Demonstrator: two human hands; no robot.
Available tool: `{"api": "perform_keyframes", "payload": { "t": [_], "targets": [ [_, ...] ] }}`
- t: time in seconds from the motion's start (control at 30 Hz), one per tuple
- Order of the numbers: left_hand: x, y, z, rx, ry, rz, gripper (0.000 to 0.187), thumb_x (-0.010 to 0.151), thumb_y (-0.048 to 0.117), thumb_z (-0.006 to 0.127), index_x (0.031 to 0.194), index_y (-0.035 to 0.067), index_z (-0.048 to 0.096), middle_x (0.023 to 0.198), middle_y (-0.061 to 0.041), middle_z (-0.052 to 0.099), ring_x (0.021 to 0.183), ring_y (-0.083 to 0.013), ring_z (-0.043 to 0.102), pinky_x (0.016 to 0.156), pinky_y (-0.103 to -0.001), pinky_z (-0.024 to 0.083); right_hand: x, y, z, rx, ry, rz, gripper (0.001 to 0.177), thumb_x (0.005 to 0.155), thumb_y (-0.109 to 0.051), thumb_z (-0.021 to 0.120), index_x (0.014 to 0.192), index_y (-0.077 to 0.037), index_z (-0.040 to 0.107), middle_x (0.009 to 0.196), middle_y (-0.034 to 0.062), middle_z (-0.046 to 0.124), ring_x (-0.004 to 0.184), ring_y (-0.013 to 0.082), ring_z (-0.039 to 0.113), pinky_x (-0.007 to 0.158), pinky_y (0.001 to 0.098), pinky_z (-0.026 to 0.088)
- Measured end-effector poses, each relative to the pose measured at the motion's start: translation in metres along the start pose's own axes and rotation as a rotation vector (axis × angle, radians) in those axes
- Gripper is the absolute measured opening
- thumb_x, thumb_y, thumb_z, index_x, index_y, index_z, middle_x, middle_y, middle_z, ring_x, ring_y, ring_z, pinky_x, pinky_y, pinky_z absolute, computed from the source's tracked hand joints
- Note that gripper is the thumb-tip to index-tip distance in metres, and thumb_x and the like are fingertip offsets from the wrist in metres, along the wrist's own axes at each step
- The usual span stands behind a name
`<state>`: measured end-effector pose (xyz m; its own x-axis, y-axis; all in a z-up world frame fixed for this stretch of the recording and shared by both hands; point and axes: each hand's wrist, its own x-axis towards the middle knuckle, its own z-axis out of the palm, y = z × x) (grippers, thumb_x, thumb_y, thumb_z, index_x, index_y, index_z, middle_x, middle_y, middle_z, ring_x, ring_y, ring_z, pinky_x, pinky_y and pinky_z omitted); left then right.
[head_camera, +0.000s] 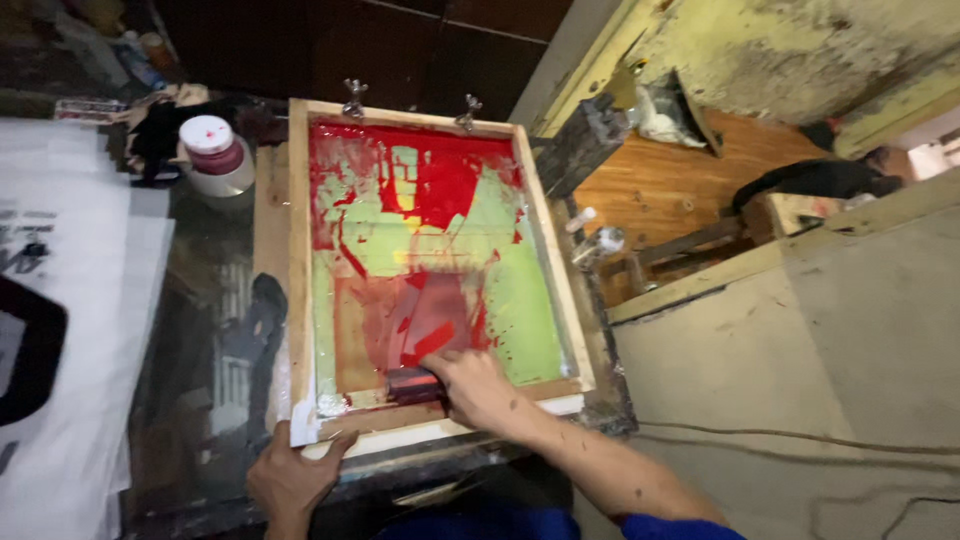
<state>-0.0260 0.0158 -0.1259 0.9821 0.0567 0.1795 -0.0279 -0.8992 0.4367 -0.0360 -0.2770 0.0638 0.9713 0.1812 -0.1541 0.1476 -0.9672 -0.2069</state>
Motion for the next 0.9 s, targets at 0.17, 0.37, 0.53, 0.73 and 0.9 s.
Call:
{"api": "perform_keyframes", "payload": {
  "t": [0.17,0.37,0.53,0.73,0.9],
  "targets": [
    [0.003,0.000,0.002,-0.052,0.021,-0.009,0.108,0.049,0.090,0.081,0.126,0.013,0.080,0.075,-0.023,0.075,0.077,-0.0496,0.074,0.070,-0.061,0.057,0.060,0.039,0.016,-0.186,0.332,0.083,0.079,0.069,0.015,0.062,0.141,-0.018,0.065,0.117,0.0147,0.077,0.103,0.0374,0.070,0.091,0.0534,0.058],
    [0.001,0.005,-0.005,-0.102,-0.009,-0.025,0.093,0.054,0.087,0.083,0.109,0.013,0.074,0.076,-0.022,0.074,0.080,-0.0503,0.073,0.071,-0.061,0.056,0.152,0.111,-0.049,-0.041,0.092,0.304,0.049,0.087,-0.014,0.064,0.134,-0.023,0.058,0.123,0.0087,0.073,0.115,0.0343,0.068,0.097,0.0641,0.052],
    [-0.012,0.005,-0.011,0.010,0.115,0.016,0.088,0.057,0.093,0.081,0.096,0.015,0.070,0.070,-0.013,0.070,0.070,-0.0419,0.072,0.063,-0.057,0.055,0.072,0.012,-0.076,0.260,-0.218,0.394,0.037,0.092,0.002,0.066,0.123,-0.019,0.061,0.102,0.0010,0.074,0.086,0.0129,0.073,0.066,0.0209,0.066],
    [-0.007,-0.002,-0.003,0.201,0.109,0.059,0.091,0.059,0.104,0.070,0.095,0.021,0.068,0.069,-0.005,0.068,0.064,-0.0332,0.071,0.054,-0.051,0.052,0.037,0.028,0.066,-0.139,0.035,0.164,0.074,0.068,-0.033,0.089,0.133,-0.017,0.058,0.124,0.0088,0.068,0.114,0.0353,0.065,0.094,0.0739,0.046],
    [-0.005,0.004,-0.017,0.090,0.178,0.126,0.083,0.062,0.096,0.080,0.083,0.016,0.069,0.062,-0.009,0.064,0.062,-0.0376,0.069,0.054,-0.052,0.051,0.152,0.090,0.009,-0.204,0.215,0.280,0.064,0.080,-0.009,0.071,0.142,-0.006,0.052,0.146,0.0172,0.066,0.124,0.0377,0.067,0.089,0.0648,0.051]
  ]
}}
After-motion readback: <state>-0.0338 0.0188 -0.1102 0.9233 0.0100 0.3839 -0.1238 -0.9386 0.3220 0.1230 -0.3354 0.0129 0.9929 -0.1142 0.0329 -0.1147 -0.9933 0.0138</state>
